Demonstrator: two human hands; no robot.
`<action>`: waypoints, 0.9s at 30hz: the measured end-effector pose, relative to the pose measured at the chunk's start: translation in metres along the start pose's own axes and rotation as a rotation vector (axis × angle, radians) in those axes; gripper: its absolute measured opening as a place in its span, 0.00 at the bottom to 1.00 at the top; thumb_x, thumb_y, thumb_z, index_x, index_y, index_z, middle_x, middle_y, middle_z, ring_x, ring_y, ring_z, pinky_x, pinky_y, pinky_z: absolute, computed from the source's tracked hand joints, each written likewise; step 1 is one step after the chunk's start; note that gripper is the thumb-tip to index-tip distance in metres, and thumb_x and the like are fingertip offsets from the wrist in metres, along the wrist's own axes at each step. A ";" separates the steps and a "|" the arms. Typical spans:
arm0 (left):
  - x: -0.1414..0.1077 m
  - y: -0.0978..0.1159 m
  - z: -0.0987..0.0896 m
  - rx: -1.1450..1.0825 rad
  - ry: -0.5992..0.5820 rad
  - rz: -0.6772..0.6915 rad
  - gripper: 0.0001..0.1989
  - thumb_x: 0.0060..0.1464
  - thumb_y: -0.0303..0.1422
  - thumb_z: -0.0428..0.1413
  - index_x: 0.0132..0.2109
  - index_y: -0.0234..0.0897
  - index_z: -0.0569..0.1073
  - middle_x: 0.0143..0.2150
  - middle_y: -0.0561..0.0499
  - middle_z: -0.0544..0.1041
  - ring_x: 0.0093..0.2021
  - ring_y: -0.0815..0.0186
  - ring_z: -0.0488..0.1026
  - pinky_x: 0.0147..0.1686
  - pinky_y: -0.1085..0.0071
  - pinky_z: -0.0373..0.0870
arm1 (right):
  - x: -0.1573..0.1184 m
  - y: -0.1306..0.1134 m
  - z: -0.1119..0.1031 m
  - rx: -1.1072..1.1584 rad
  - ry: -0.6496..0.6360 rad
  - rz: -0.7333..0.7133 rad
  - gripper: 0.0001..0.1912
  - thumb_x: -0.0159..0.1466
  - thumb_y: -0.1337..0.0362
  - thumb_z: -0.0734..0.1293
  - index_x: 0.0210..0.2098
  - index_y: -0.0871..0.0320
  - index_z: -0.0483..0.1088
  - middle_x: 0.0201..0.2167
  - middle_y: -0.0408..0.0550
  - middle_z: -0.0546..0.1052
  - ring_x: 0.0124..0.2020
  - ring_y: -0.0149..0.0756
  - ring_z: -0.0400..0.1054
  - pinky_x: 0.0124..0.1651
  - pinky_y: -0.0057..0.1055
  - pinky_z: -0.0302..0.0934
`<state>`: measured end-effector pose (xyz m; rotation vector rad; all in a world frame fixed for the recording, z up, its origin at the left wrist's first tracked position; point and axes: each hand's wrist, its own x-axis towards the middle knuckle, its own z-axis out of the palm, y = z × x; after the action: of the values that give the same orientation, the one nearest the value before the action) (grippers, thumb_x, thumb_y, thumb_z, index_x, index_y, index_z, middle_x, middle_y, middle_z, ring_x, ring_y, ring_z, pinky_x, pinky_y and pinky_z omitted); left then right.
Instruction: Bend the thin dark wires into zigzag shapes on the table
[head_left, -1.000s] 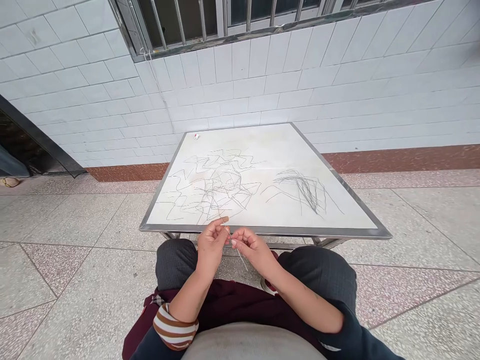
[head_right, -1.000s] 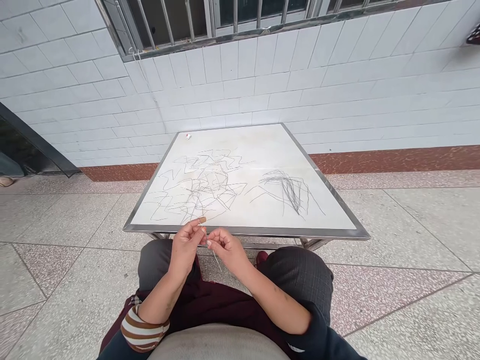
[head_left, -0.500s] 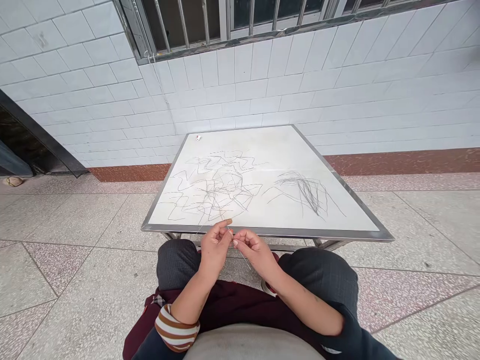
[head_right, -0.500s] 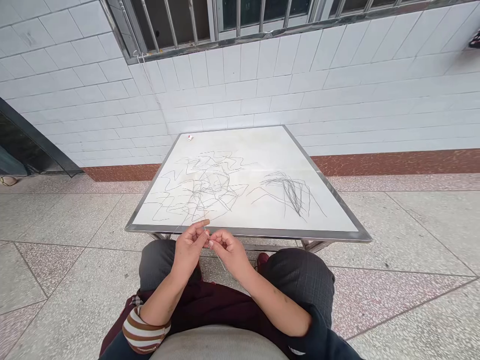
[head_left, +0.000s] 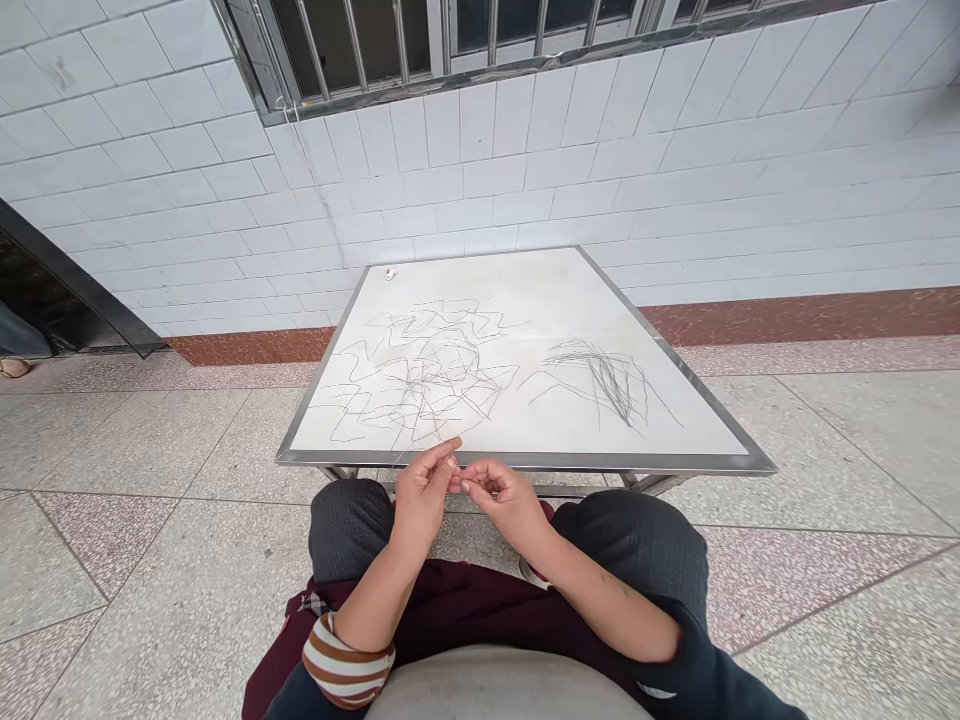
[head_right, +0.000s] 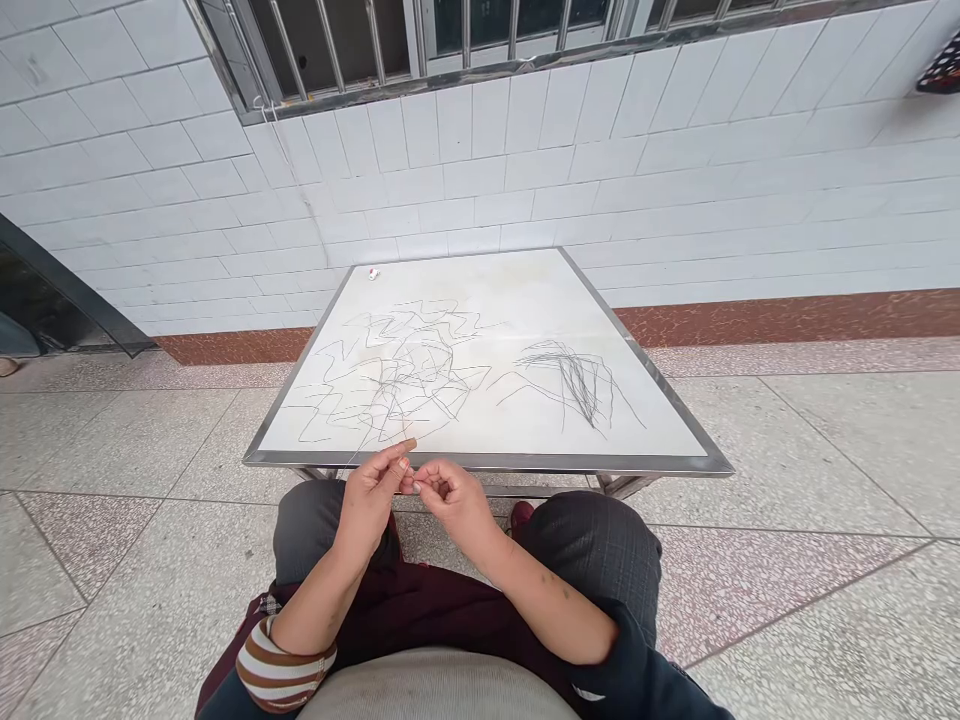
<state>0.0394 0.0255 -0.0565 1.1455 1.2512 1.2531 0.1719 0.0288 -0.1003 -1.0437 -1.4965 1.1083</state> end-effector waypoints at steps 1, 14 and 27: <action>0.000 0.000 0.000 -0.006 -0.006 -0.001 0.18 0.52 0.38 0.57 0.49 0.36 0.75 0.29 0.53 0.72 0.28 0.71 0.69 0.32 0.73 0.70 | 0.000 0.000 -0.001 -0.036 0.005 -0.026 0.04 0.59 0.66 0.64 0.32 0.57 0.70 0.27 0.44 0.74 0.26 0.32 0.64 0.29 0.28 0.58; 0.004 -0.005 -0.009 0.231 -0.136 -0.076 0.17 0.49 0.33 0.55 0.47 0.35 0.77 0.28 0.51 0.74 0.24 0.69 0.69 0.28 0.70 0.72 | 0.008 -0.012 -0.033 -0.769 -0.288 -0.757 0.10 0.67 0.71 0.56 0.37 0.57 0.68 0.29 0.46 0.71 0.30 0.33 0.58 0.34 0.32 0.54; 0.005 -0.029 -0.009 0.317 -0.143 0.009 0.18 0.53 0.35 0.52 0.50 0.38 0.76 0.24 0.52 0.72 0.23 0.67 0.70 0.27 0.69 0.73 | 0.009 -0.015 -0.042 -0.870 -0.389 -0.749 0.12 0.69 0.69 0.54 0.36 0.58 0.68 0.30 0.46 0.69 0.34 0.34 0.58 0.36 0.33 0.51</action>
<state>0.0312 0.0292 -0.0862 1.4416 1.3684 0.9809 0.2106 0.0408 -0.0788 -0.6744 -2.5060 0.0837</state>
